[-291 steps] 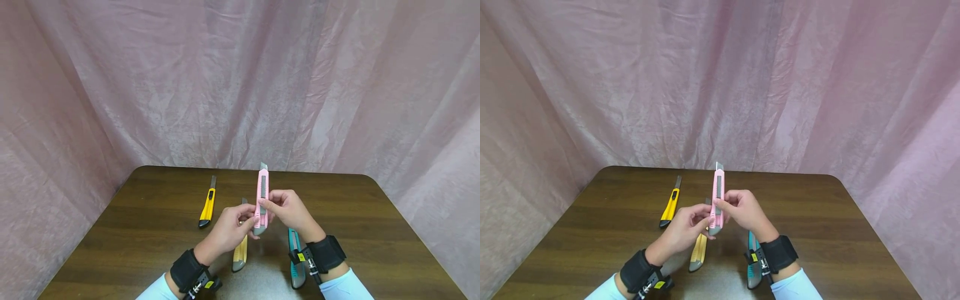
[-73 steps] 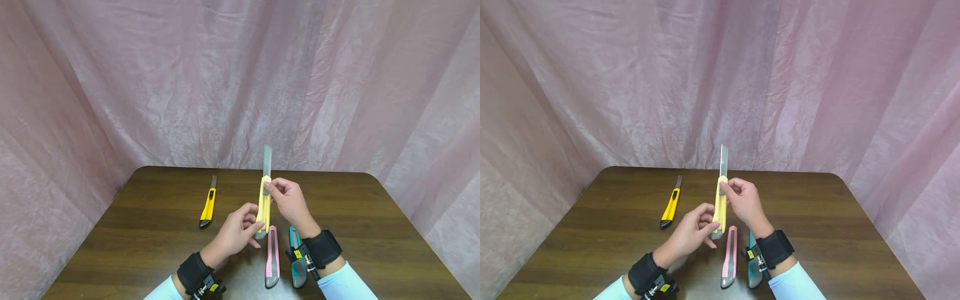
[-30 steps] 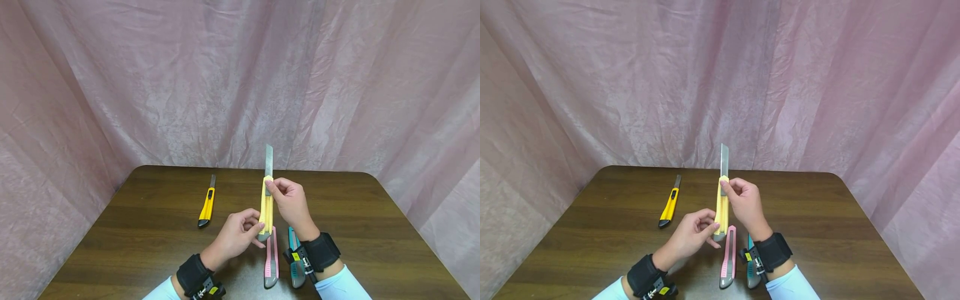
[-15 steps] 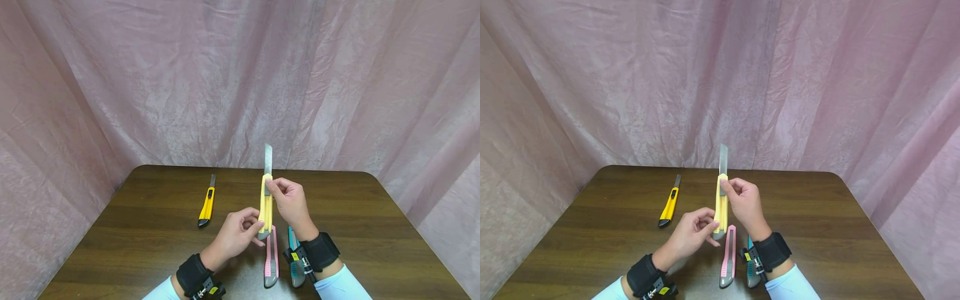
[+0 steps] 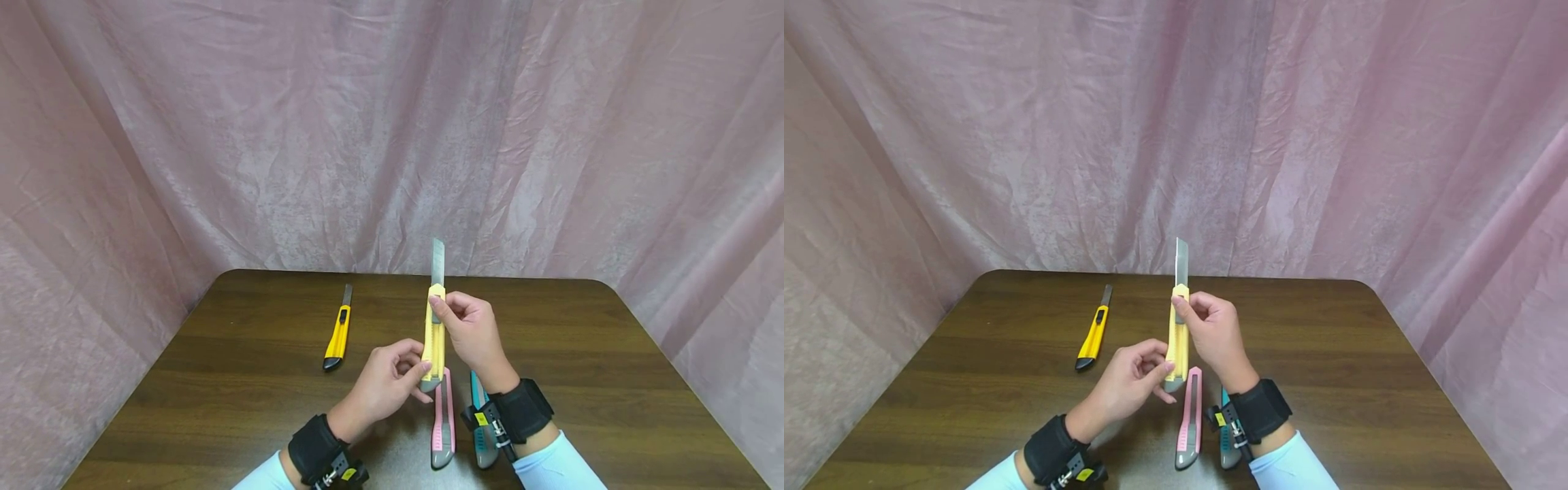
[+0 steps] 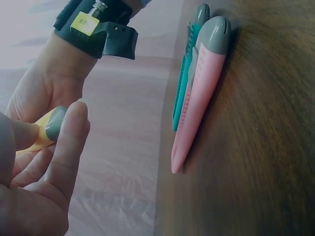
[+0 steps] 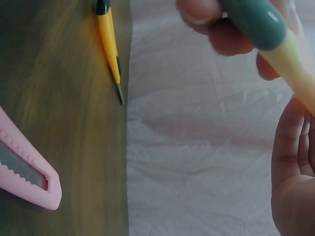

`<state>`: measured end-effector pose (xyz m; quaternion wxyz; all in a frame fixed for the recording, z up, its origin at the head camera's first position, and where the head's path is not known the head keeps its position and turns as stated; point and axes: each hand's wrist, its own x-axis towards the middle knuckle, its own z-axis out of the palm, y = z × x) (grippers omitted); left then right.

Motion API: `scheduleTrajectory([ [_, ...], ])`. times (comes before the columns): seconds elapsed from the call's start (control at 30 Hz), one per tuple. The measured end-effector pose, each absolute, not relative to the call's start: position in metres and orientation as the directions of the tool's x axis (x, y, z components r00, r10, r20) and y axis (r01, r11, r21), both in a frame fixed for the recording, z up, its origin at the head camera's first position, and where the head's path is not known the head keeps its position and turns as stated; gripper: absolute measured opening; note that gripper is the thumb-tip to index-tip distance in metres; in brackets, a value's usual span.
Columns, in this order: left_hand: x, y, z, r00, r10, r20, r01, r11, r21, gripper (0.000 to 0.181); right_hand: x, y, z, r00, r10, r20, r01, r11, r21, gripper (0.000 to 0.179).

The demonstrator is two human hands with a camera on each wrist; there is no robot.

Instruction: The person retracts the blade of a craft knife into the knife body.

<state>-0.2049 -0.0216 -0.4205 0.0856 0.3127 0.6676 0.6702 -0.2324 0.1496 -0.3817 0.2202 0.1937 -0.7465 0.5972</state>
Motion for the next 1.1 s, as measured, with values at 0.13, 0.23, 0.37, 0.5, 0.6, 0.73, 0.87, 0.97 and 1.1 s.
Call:
scheduleTrajectory([
  [0.13,-0.204,-0.022,-0.420,-0.794,0.530,0.298,0.304,-0.077,0.949,0.018,-0.230,0.149,-0.379,-0.842,-0.020,0.539,-0.530,0.211,-0.821,0.022],
  [0.23,-0.205,-0.021,-0.420,-0.794,0.529,0.299,0.309,-0.072,0.948,0.018,-0.236,0.152,-0.387,-0.849,-0.029,0.528,-0.522,0.207,-0.827,0.027],
  [0.37,-0.206,-0.021,-0.421,-0.791,0.533,0.301,0.311,-0.075,0.948,0.018,-0.248,0.156,-0.403,-0.833,-0.043,0.551,-0.548,0.200,-0.812,0.029],
  [0.5,-0.205,-0.021,-0.420,-0.791,0.531,0.303,0.314,-0.072,0.947,0.018,-0.251,0.157,-0.409,-0.808,-0.036,0.588,-0.582,0.207,-0.787,0.028],
  [0.6,-0.204,-0.022,-0.419,-0.790,0.531,0.306,0.318,-0.072,0.945,0.018,-0.250,0.156,-0.407,-0.797,-0.040,0.602,-0.597,0.203,-0.776,0.026],
  [0.73,-0.203,-0.022,-0.417,-0.788,0.525,0.322,0.331,-0.080,0.940,0.018,-0.241,0.152,-0.396,-0.784,-0.061,0.617,-0.616,0.191,-0.764,0.022],
  [0.87,-0.203,-0.022,-0.415,-0.788,0.518,0.332,0.343,-0.079,0.936,0.018,-0.232,0.149,-0.385,-0.785,-0.068,0.616,-0.616,0.190,-0.764,0.021],
  [0.97,-0.203,-0.022,-0.415,-0.791,0.514,0.331,0.344,-0.073,0.936,0.019,-0.231,0.149,-0.383,-0.803,-0.057,0.593,-0.591,0.211,-0.779,0.026],
  [1.1,-0.203,-0.022,-0.416,-0.793,0.510,0.333,0.350,-0.066,0.934,0.019,-0.231,0.148,-0.383,-0.810,-0.063,0.584,-0.580,0.244,-0.778,0.030],
])
